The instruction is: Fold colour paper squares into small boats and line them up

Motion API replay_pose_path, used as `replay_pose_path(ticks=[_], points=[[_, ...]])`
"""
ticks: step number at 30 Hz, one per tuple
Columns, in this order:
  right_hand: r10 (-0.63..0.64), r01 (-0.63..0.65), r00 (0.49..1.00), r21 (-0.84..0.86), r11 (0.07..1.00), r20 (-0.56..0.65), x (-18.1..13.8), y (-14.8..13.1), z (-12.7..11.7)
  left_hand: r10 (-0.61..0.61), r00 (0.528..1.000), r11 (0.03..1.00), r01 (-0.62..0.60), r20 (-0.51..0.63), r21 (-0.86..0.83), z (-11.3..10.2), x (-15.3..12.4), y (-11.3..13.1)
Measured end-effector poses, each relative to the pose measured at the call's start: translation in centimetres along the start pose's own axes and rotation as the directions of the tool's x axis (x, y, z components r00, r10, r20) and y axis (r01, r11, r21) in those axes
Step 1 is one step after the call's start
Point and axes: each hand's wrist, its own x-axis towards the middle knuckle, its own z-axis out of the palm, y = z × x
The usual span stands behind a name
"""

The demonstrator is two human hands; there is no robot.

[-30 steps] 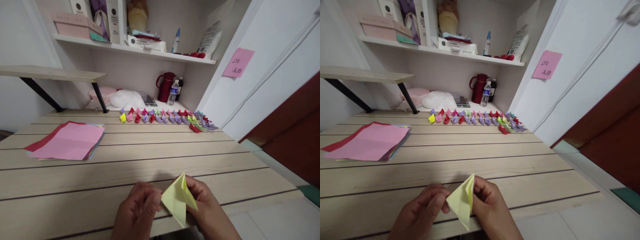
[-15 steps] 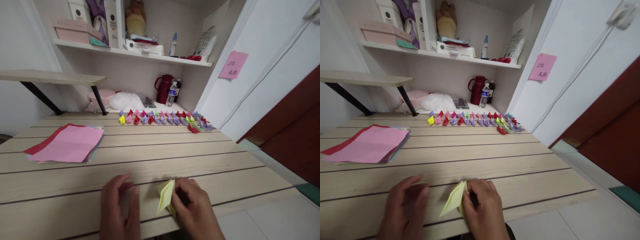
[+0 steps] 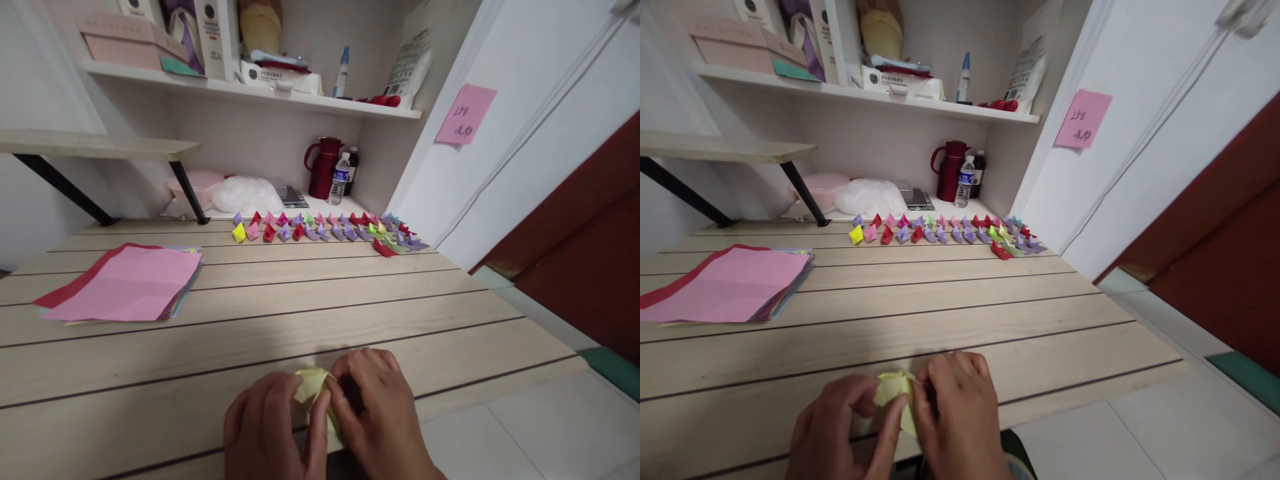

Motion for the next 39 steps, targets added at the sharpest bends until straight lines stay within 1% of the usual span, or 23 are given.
replay_pose_path(ticks=[2, 4, 8, 11, 17, 21, 24, 28, 30, 31, 33, 35, 37, 38, 39], points=[[-0.020, 0.020, 1.000, 0.025, 0.999, 0.003, -0.1, 0.0, -0.1, 0.007, 0.998, 0.998, -0.010, 0.066, 0.057, 0.4, -0.1, -0.9], [-0.019, 0.019, 1.000, 0.042, 0.999, 0.009, -0.1, 0.1, -0.1, 0.044, 0.993, 0.993, -0.056, 0.114, 0.104, 0.5, -0.4, -1.4], [-0.005, 0.002, 0.999, 0.076, 0.997, 0.034, -0.1, 0.3, -0.3, 0.105, 0.978, 0.986, -0.126, 0.181, 0.106, 0.4, -0.8, -1.6], [-0.017, 0.012, 0.999, 0.107, 0.994, 0.047, 0.0, 0.5, -0.6, 0.154, 0.964, 0.979, -0.179, 0.214, 0.098, 0.2, -0.8, -1.9], [-0.066, 0.031, 0.983, 0.196, 0.980, 0.171, 0.2, 0.9, -1.7, 0.256, 0.948, 0.961, -0.271, 0.187, 0.055, 0.4, -1.2, -2.6], [-0.094, 0.024, 0.951, 0.232, 0.972, 0.295, 0.1, 1.5, -2.4, 0.300, 0.938, 0.953, -0.301, 0.175, -0.020, 0.8, -1.6, -3.2], [-0.100, 0.010, 0.932, 0.249, 0.968, 0.349, 0.2, 1.9, -3.0, 0.352, 0.924, 0.936, -0.346, 0.147, -0.067, 0.9, -1.8, -3.4], [-0.147, 0.032, 0.893, 0.264, 0.964, 0.425, 0.3, 2.4, -4.1, 0.416, 0.897, 0.909, -0.416, 0.149, -0.031, 0.6, -1.7, -3.6], [-0.152, 0.030, 0.863, 0.251, 0.968, 0.482, 0.3, 2.6, -4.7, 0.456, 0.871, 0.887, -0.462, 0.181, -0.009, 0.2, -1.3, -3.8], [-0.147, 0.023, 0.850, 0.243, 0.970, 0.506, 0.2, 2.7, -4.9, 0.486, 0.849, 0.869, -0.495, 0.208, -0.007, 0.0, -1.0, -3.9], [-0.135, 0.008, 0.844, 0.239, 0.971, 0.519, 0.0, 3.0, -5.2, 0.570, 0.778, 0.810, -0.586, 0.266, -0.019, -0.4, -0.1, -4.3], [-0.139, 0.014, 0.861, 0.249, 0.968, 0.490, -0.3, 3.2, -5.2, 0.640, 0.706, 0.747, -0.664, 0.303, -0.028, -0.7, 0.7, -4.5], [-0.157, 0.050, 0.888, 0.250, 0.967, 0.432, -0.5, 3.3, -5.0, 0.685, 0.651, 0.696, -0.717, 0.327, -0.030, -0.9, 1.1, -4.5], [-0.174, 0.081, 0.902, 0.240, 0.967, 0.395, -0.6, 3.3, -4.9, 0.689, 0.643, 0.689, -0.724, 0.334, -0.028, -0.9, 1.2, -4.4], [-0.195, 0.118, 0.912, 0.224, 0.967, 0.360, -0.7, 3.2, -4.8, 0.684, 0.646, 0.694, -0.720, 0.338, -0.028, -0.9, 1.1, -4.3]])
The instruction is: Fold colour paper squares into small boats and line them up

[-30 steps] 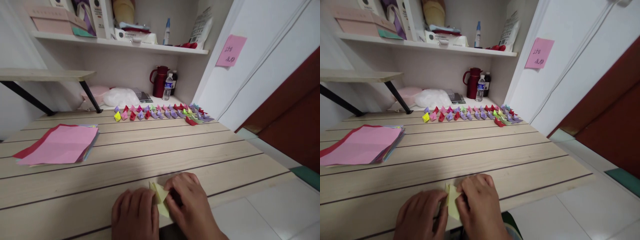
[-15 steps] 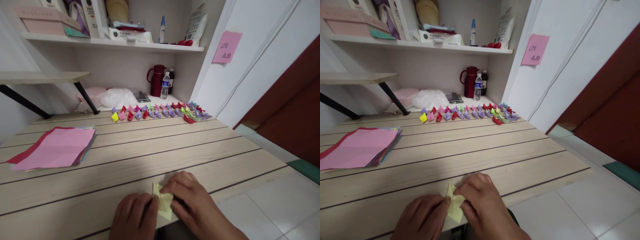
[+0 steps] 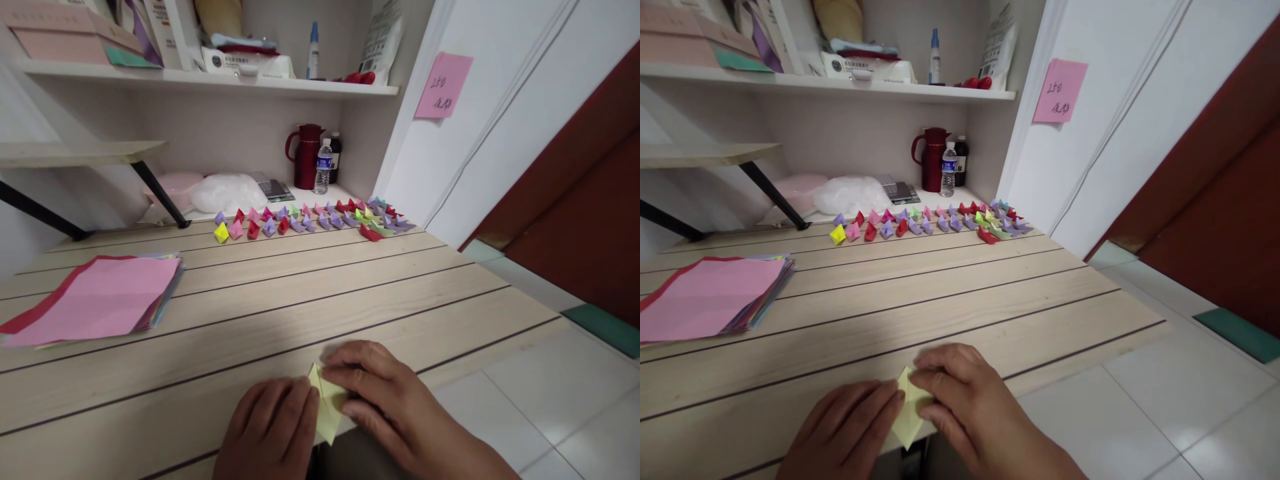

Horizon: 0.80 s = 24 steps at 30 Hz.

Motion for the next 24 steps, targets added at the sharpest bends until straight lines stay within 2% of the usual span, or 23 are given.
replay_pose_path(ticks=[4, 8, 15, 19, 21, 24], points=[[-0.116, 0.101, 0.987, -0.126, 0.987, -0.112, 0.1, -0.4, 0.5, -0.094, 0.996, 0.995, 0.094, -0.011, -0.022, 0.3, -0.2, 0.8], [-0.179, 0.149, 0.967, -0.168, 0.974, -0.179, -0.1, -0.6, 0.8, -0.095, 0.995, 0.994, 0.096, 0.016, -0.055, 0.4, -0.5, 0.8], [-0.056, 0.046, 0.994, -0.110, 0.993, -0.089, -0.7, -0.6, 0.7, -0.262, 0.963, 0.944, 0.270, 0.066, -0.189, -0.1, 0.4, 0.6], [0.003, -0.009, 0.996, -0.068, 0.998, -0.086, -0.6, -0.6, 0.9, -0.338, 0.938, 0.908, 0.347, 0.077, -0.233, -0.3, 1.0, 0.9], [0.030, -0.035, 0.995, -0.058, 0.998, -0.100, -0.5, -0.7, 1.2, -0.395, 0.914, 0.875, 0.406, 0.098, -0.263, -0.4, 1.3, 1.2], [0.072, -0.083, 0.987, -0.069, 0.994, -0.143, -0.5, -0.8, 1.6, -0.517, 0.842, 0.790, 0.538, 0.152, -0.295, -0.5, 1.7, 1.6]])
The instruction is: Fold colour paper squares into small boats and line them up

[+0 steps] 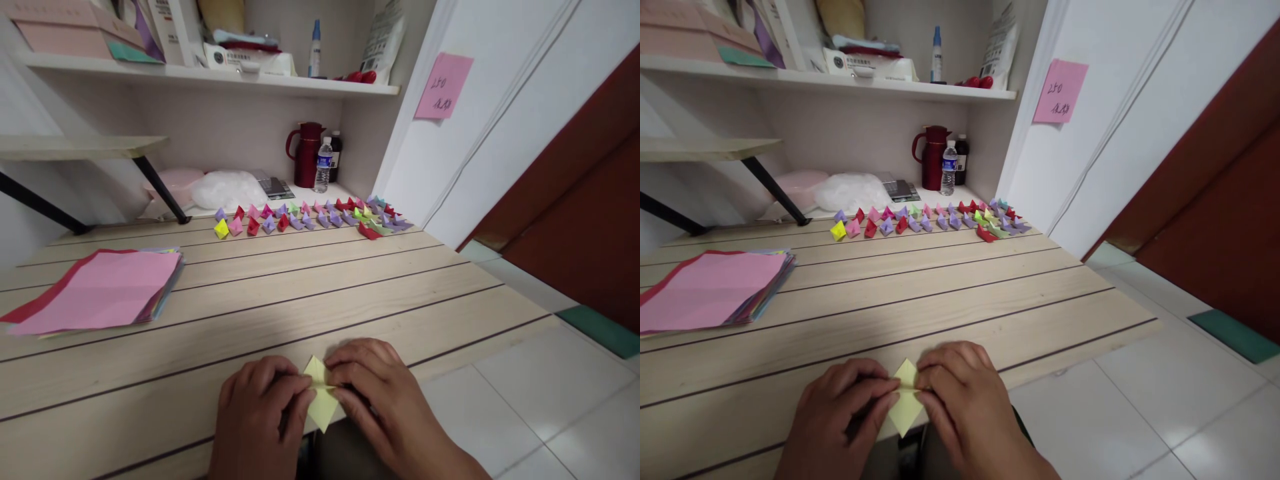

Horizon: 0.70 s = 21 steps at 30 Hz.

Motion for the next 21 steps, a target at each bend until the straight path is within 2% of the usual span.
replay_pose_path(ticks=[2, 6, 11, 15, 21], points=[[0.031, -0.031, 0.999, -0.020, 0.999, -0.038, 0.1, -0.2, 0.2, -0.055, 0.998, 0.998, 0.055, 0.011, -0.011, 0.0, 0.1, 0.2], [0.076, -0.082, 0.994, -0.074, 0.994, -0.082, 0.4, -0.6, 0.7, -0.069, 0.997, 0.998, 0.069, 0.030, 0.007, 0.2, 0.2, 0.4], [0.120, -0.134, 0.988, -0.153, 0.979, -0.097, 0.7, -0.9, 1.3, -0.178, 0.983, 0.982, 0.180, -0.034, 0.054, 0.6, 0.1, 0.9], [0.158, -0.173, 0.982, -0.159, 0.972, -0.105, 0.7, -1.0, 1.6, -0.178, 0.983, 0.981, 0.181, -0.049, 0.075, 0.7, 0.1, 1.2], [0.185, -0.216, 0.971, -0.221, 0.951, -0.154, 0.8, -0.9, 1.9, -0.114, 0.992, 0.982, 0.121, -0.057, 0.144, 0.9, 0.1, 1.2]])
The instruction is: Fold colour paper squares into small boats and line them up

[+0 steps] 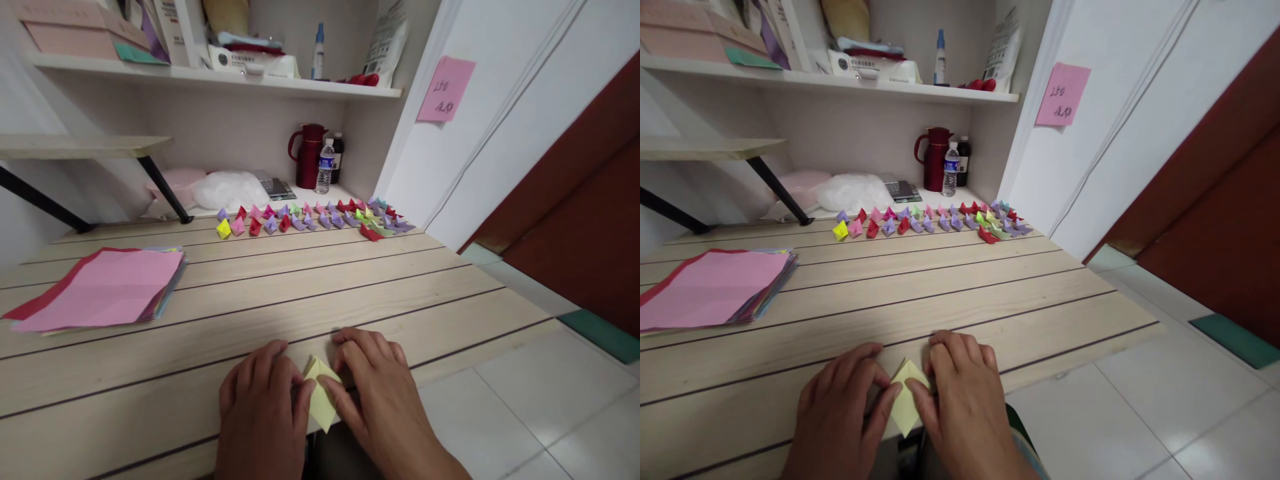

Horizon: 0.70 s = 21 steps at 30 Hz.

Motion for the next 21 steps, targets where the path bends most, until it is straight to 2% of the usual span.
replay_pose_path(ticks=[11, 14, 17, 19, 21], points=[[-0.002, 0.001, 1.000, -0.080, 0.997, -0.010, 0.1, 0.2, 0.4, 0.038, 0.999, 0.995, -0.040, 0.017, 0.095, 0.1, 0.3, 0.3], [0.007, -0.005, 1.000, -0.075, 0.997, 0.023, 0.5, 0.3, 0.2, 0.122, 0.991, 0.986, -0.115, -0.054, 0.124, 0.3, -0.1, -0.8], [0.019, -0.015, 0.997, -0.064, 0.998, 0.069, 0.8, 0.2, -0.1, 0.280, 0.949, 0.952, -0.254, -0.145, 0.171, 0.4, -0.8, -1.7], [0.033, -0.028, 0.995, -0.057, 0.998, 0.095, 1.0, 0.2, -0.3, 0.330, 0.932, 0.935, -0.300, -0.153, 0.189, 0.3, -1.4, -1.7], [0.046, -0.041, 0.993, -0.053, 0.998, 0.110, 1.1, 0.0, -0.4, 0.324, 0.938, 0.934, -0.297, -0.122, 0.197, 0.2, -2.0, -1.5]])
